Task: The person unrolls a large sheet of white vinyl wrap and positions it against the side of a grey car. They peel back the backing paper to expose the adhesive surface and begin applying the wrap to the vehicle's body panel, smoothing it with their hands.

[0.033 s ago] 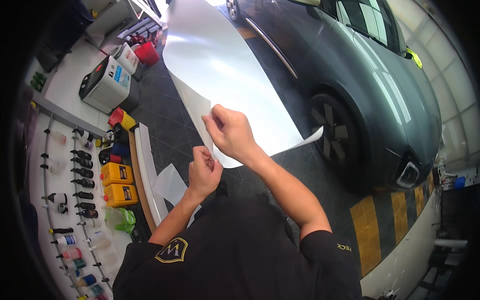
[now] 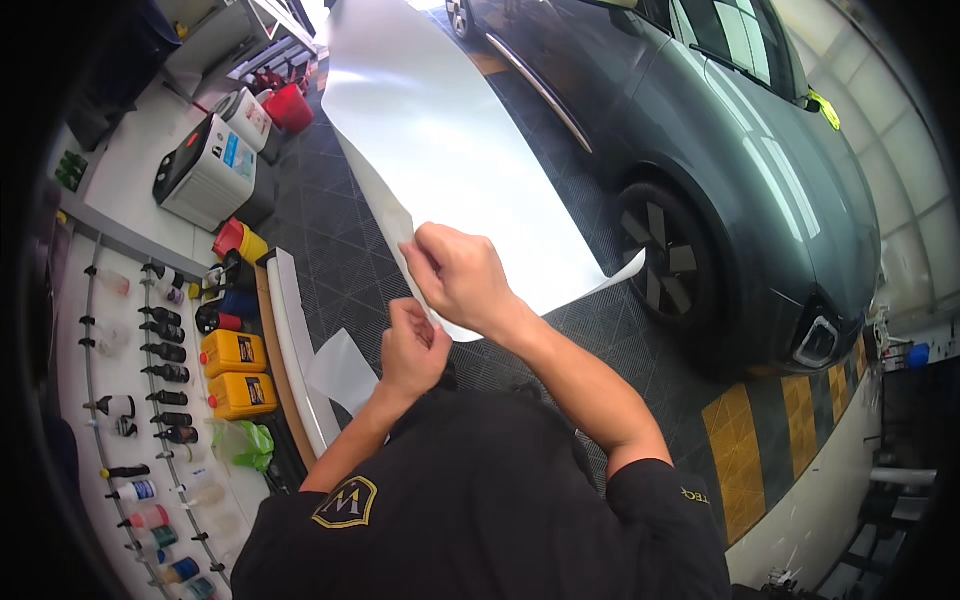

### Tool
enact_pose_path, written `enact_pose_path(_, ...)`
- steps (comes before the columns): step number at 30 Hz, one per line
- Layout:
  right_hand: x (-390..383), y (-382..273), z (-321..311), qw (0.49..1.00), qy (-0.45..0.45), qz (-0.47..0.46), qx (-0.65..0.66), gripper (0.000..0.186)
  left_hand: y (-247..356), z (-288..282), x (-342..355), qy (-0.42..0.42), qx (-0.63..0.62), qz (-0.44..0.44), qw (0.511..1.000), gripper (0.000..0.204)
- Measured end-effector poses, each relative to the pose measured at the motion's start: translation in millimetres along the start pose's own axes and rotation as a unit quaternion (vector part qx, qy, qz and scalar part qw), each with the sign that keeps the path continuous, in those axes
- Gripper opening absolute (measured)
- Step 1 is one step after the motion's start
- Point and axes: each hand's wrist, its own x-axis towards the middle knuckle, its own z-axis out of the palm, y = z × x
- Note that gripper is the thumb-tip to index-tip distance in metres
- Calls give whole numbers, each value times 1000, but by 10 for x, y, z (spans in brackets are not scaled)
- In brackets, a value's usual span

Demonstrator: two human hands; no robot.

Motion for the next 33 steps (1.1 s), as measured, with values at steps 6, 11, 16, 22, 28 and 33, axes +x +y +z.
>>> enact_pose_path(6,-67,-308,191,981,1,-137,-134,20,-60,-497,111,23,-80,145,986,38)
enact_pose_path(11,-50,-431,312,943,-60,-187,-268,18,12,-1243,964,108,27,360,926,48)
enact_pose_path(16,-138,-482,524,917,-118,-207,-319,19,-87,-1064,1375,34,-120,459,880,45)
enact_pose_path(22,-195,-631,544,919,-96,-192,-329,26,-152,-1142,1286,30,-200,473,858,50)
enact_pose_path(28,-202,-836,342,903,-119,-250,-329,43,-118,-1484,1268,-32,-223,467,855,54)
enact_pose_path(33,-133,-862,390,874,-90,-361,-312,45,-119,-1672,1158,-26,-230,450,863,55)
